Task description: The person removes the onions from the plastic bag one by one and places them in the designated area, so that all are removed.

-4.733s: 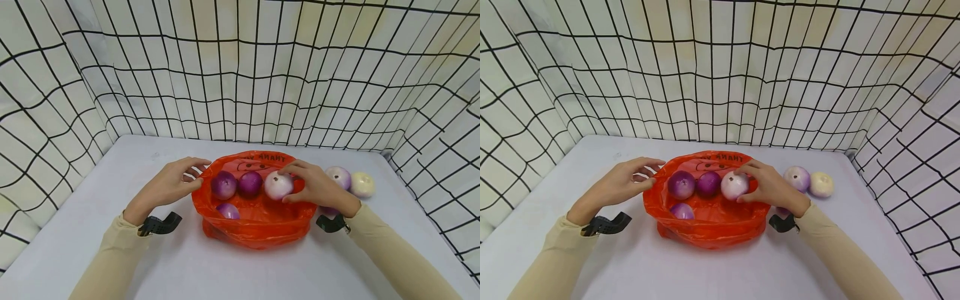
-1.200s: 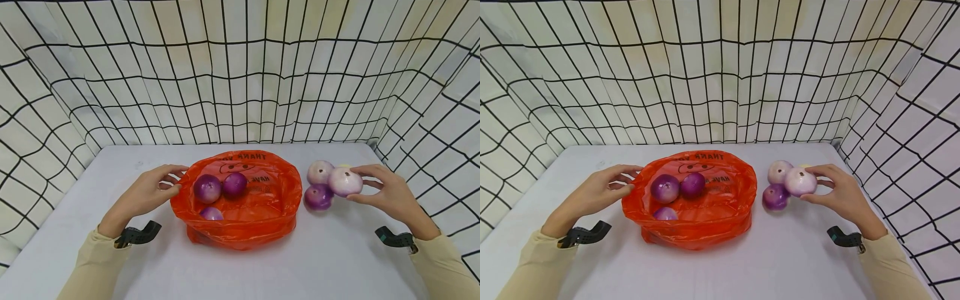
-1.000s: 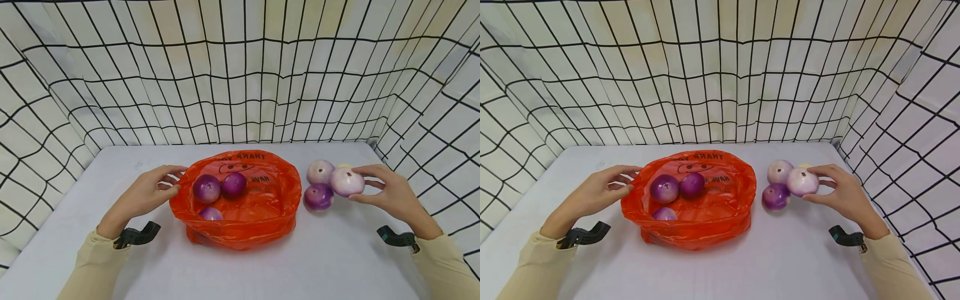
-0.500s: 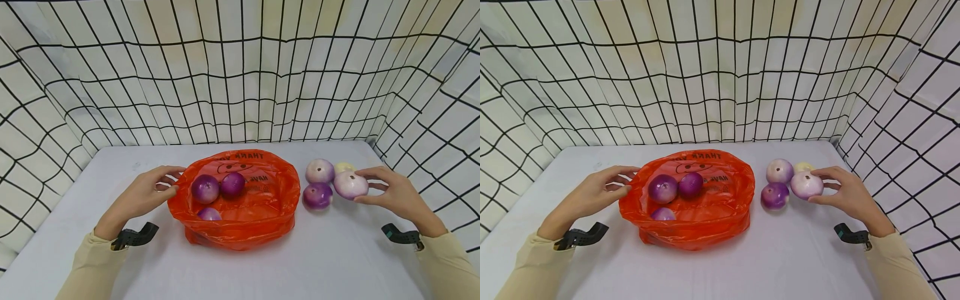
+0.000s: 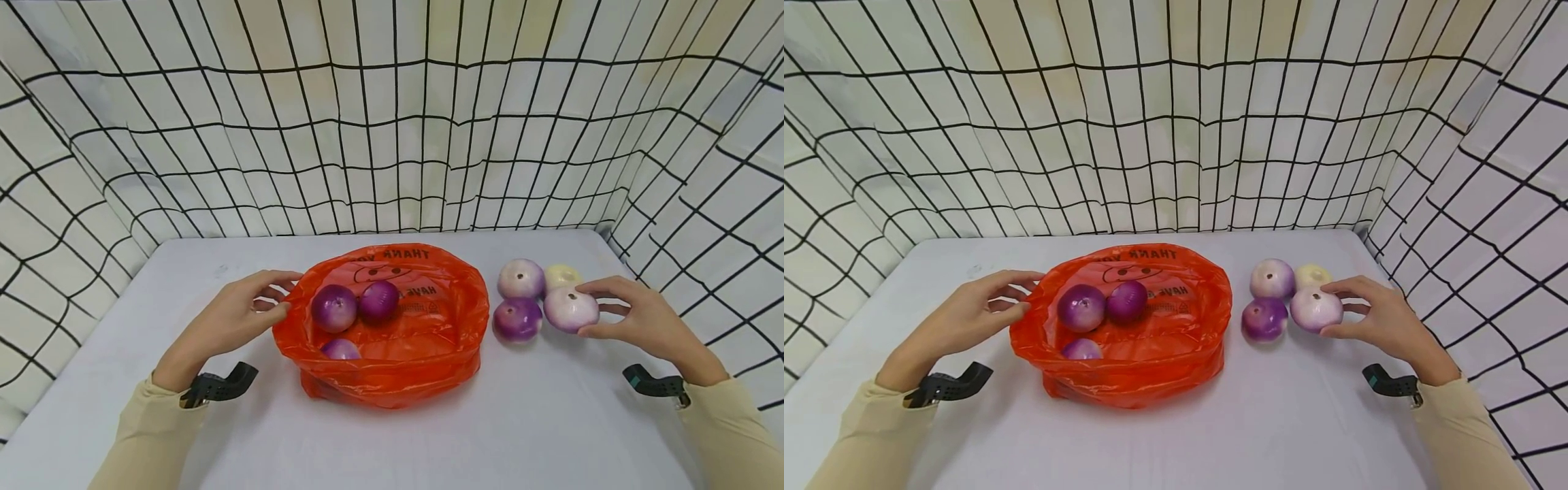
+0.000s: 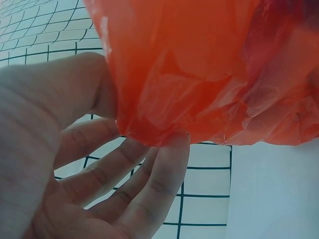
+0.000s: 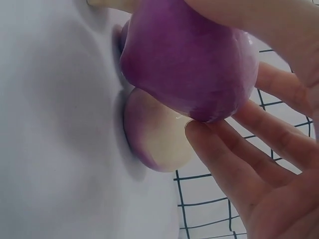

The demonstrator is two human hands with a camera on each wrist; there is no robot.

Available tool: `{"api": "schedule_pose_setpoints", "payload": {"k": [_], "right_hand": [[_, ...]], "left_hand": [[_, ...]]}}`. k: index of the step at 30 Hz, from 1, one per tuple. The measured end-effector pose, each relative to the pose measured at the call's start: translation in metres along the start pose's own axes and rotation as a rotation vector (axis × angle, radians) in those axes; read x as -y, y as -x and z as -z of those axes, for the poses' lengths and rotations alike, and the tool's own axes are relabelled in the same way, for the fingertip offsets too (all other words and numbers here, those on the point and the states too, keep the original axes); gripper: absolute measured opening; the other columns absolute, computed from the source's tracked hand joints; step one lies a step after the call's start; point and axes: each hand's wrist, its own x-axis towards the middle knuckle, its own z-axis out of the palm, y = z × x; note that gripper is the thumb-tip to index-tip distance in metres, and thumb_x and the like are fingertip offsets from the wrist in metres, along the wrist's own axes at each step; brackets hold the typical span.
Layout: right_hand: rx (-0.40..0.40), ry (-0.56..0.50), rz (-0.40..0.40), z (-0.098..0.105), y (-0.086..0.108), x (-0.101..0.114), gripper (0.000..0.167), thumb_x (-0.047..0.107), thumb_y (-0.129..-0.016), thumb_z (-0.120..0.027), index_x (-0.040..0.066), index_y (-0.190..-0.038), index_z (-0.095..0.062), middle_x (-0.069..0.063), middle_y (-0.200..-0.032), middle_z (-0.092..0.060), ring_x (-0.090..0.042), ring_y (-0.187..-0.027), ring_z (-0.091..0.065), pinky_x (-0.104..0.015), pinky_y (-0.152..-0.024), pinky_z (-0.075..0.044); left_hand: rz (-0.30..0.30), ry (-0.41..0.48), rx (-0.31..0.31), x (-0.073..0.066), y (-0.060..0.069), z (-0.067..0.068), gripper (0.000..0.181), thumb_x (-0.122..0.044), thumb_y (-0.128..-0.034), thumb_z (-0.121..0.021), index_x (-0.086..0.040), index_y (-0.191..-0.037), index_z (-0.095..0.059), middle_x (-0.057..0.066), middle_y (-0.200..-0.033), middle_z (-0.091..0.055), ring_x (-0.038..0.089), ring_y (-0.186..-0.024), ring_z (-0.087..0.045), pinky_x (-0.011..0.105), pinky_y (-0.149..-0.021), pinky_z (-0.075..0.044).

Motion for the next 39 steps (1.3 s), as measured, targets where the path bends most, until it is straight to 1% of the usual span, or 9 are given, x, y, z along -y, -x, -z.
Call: {"api": "schedule_pose_setpoints", "payload": {"k": [4,8,12,17,22,26,32,39], "right_hand": [[0.013,0.008,0.004,-0.0001,-0.001,-0.0022,0.069,0.016,-0.067,-0.097,0.014,-0.13,-0.068,0.019,-0.123,-0.06,0.017,-0.107,-0.056,0.002,-0.089,-0.048],[0.032,0.015,-0.006,-0.0013,0.0002,-0.0038,0.068,0.02,-0.067,-0.097,0.014,-0.129,-0.068,0.019,-0.122,-0.061,0.018,-0.106,-0.056,0.001,-0.089,-0.049],[0.056,0.017,-0.019,-0.0033,0.0013,-0.005,0.068,0.022,-0.068,-0.097,0.015,-0.129,-0.068,0.017,-0.121,-0.061,0.018,-0.107,-0.056,0.001,-0.089,-0.049],[0.067,0.034,-0.024,-0.004,0.0016,-0.005,0.068,0.025,-0.067,-0.097,0.017,-0.129,-0.069,0.009,-0.122,-0.063,0.018,-0.107,-0.055,0.001,-0.089,-0.049],[0.087,0.072,-0.048,-0.0041,0.0013,-0.0046,0.069,0.031,-0.068,-0.097,0.019,-0.13,-0.068,0.002,-0.126,-0.064,0.022,-0.107,-0.051,0.003,-0.089,-0.046],[0.09,0.079,-0.044,-0.0049,0.0011,-0.0043,0.07,0.031,-0.067,-0.097,0.018,-0.13,-0.068,-0.001,-0.126,-0.065,0.023,-0.107,-0.05,0.003,-0.088,-0.046],[0.09,0.069,-0.035,-0.0059,0.0014,-0.0053,0.069,0.03,-0.067,-0.097,0.017,-0.129,-0.069,-0.001,-0.126,-0.065,0.023,-0.107,-0.052,0.002,-0.089,-0.047],[0.093,0.058,-0.035,-0.0063,0.001,-0.0072,0.068,0.029,-0.068,-0.097,0.017,-0.129,-0.069,0.0,-0.126,-0.064,0.022,-0.107,-0.052,0.002,-0.088,-0.048]], "left_hand": [[-0.01,0.005,-0.003,0.0001,-0.0005,0.0015,0.047,-0.012,-0.0976,-0.063,-0.01,-0.144,-0.058,0.017,-0.131,-0.068,0.03,-0.114,-0.069,0.044,-0.093,-0.063],[-0.031,0.016,-0.01,0.0,-0.001,0.0015,0.046,-0.012,-0.0979,-0.063,-0.009,-0.143,-0.058,0.016,-0.129,-0.069,0.028,-0.112,-0.069,0.044,-0.094,-0.063],[-0.037,0.025,-0.014,0.0,-0.0001,0.0009,0.045,-0.011,-0.0977,-0.063,-0.01,-0.142,-0.059,0.016,-0.128,-0.07,0.027,-0.111,-0.07,0.043,-0.093,-0.063],[-0.033,0.018,-0.014,-0.0006,0.0007,0.0005,0.045,-0.012,-0.0975,-0.063,-0.011,-0.142,-0.059,0.015,-0.128,-0.07,0.027,-0.111,-0.069,0.043,-0.093,-0.063],[-0.028,0.01,-0.011,-0.001,0.001,-0.0001,0.045,-0.012,-0.0974,-0.064,-0.01,-0.143,-0.059,0.016,-0.128,-0.069,0.028,-0.112,-0.069,0.044,-0.093,-0.063],[-0.019,0.011,-0.007,-0.001,0.0015,-0.0005,0.046,-0.013,-0.0974,-0.064,-0.011,-0.143,-0.059,0.016,-0.129,-0.069,0.028,-0.112,-0.069,0.043,-0.093,-0.063],[-0.018,0.007,-0.006,-0.001,0.0013,-0.001,0.047,-0.013,-0.0972,-0.064,-0.01,-0.143,-0.058,0.016,-0.129,-0.069,0.028,-0.113,-0.069,0.043,-0.092,-0.063],[-0.033,0.007,-0.009,-0.0001,-0.0001,0.0001,0.046,-0.012,-0.0973,-0.064,-0.01,-0.143,-0.058,0.016,-0.128,-0.069,0.028,-0.112,-0.069,0.043,-0.093,-0.063]]}}
